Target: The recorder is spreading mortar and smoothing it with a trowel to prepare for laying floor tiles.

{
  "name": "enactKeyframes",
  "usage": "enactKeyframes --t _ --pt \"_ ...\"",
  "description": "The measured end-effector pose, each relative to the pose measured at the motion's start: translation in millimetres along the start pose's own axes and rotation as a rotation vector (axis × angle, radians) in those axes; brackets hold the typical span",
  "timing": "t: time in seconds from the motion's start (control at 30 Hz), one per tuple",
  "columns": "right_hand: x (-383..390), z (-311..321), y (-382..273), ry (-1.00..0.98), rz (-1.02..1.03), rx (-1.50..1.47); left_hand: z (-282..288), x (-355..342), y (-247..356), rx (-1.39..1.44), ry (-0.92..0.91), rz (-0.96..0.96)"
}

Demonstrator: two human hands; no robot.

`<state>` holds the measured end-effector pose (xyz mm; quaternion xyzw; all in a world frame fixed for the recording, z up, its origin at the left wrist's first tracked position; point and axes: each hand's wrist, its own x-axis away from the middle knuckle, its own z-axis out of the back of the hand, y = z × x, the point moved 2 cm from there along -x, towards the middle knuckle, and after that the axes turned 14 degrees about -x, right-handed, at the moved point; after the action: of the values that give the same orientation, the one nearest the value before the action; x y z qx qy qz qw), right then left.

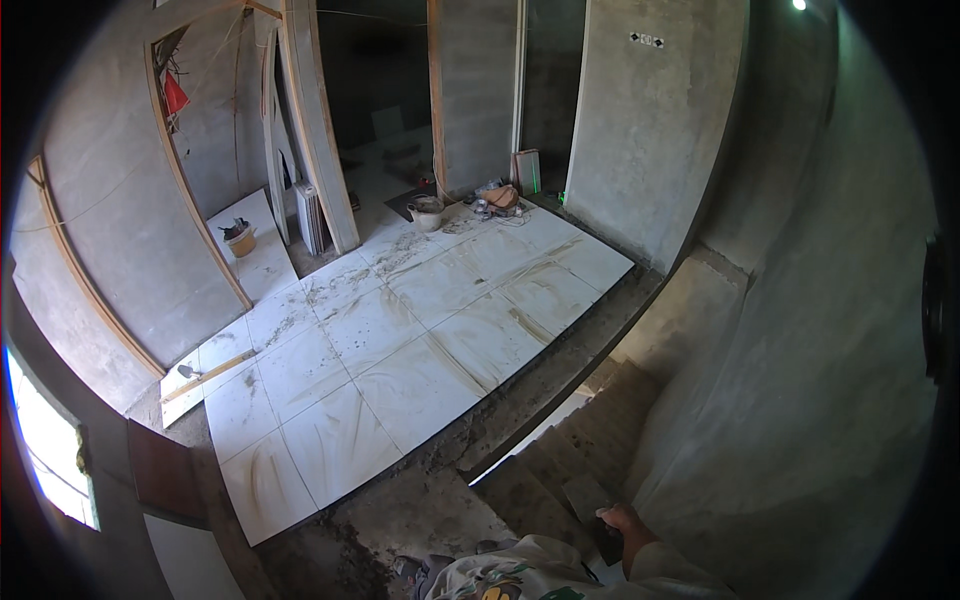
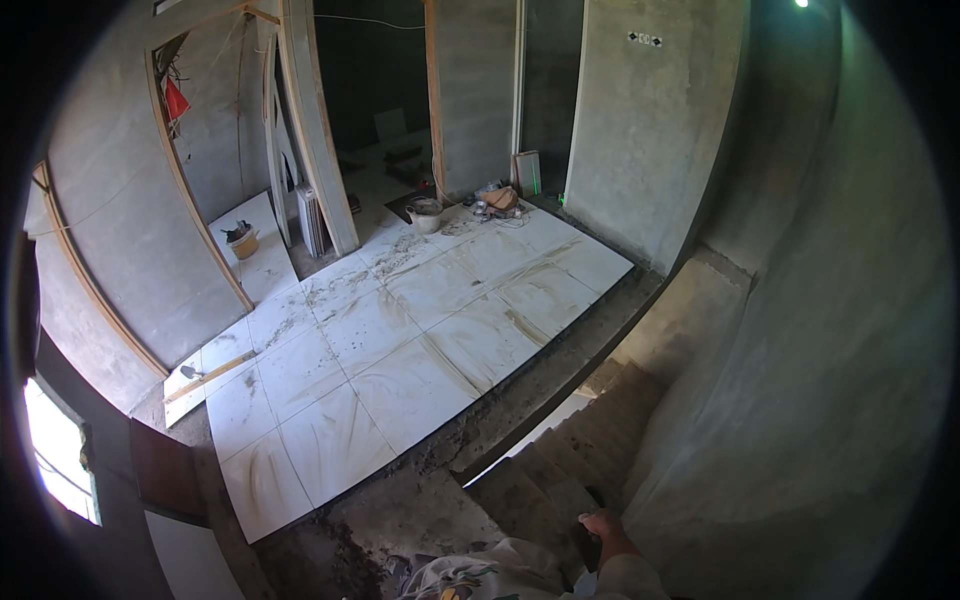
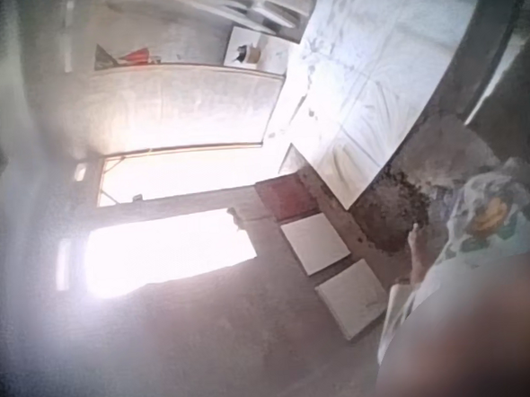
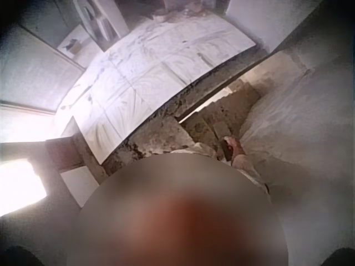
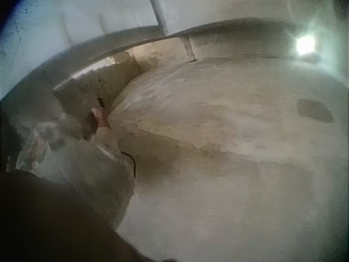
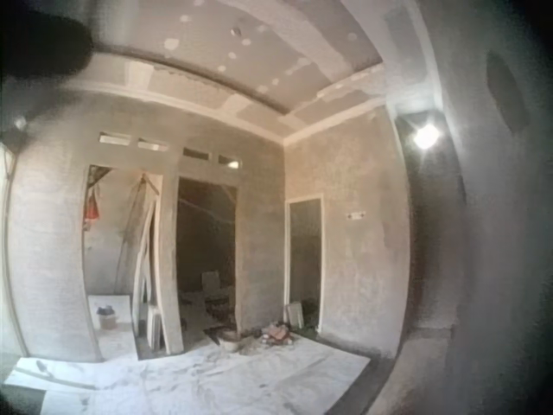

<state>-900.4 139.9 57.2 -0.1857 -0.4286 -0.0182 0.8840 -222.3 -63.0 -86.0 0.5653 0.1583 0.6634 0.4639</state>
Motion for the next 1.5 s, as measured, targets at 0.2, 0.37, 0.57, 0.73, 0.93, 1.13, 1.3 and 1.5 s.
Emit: enactKeyframes --t 0.2,0.37,0.57,0.73,0.93,1.13,1.3,1.5 --pt "-12.6 -5.6 0.6 0.019 0.069 0.011 -5.2 -5.4 -3.7 0.054 -0.071 -0.152" --pt "5.9 1.2 -9.7 0.035 0.054 -0.006 -16.5 -15.8 13.6 -0.085 -0.108 -0.205" --pt "-12.7 -4.1 3.5 -0.002 0.041 0.05 -31.2 -28.9 37.6 -0.247 -0.146 -0.281" --pt "-12.6 -6.1 5.2 0.005 0.048 0.074 -41.5 -38.4 51.4 -0.355 -0.13 -0.348" --pt "-19.7 -8.0 10.9 -0.014 0.056 0.075 -50.9 -49.4 63.6 -0.478 -0.095 -0.428" --pt "-19.6 -7.3 5.0 -0.012 0.015 0.061 -61.8 -56.9 78.3 -0.591 -0.047 -0.501" --pt "-2.7 -1.4 -9.4 0.013 -0.011 0.059 -58.7 -56.8 76.5 -0.677 0.026 -0.533" --pt "-2.0 -1.1 -15.0 0.0 -0.018 0.013 -61.9 -58.0 81.6 -0.788 0.09 -0.576"
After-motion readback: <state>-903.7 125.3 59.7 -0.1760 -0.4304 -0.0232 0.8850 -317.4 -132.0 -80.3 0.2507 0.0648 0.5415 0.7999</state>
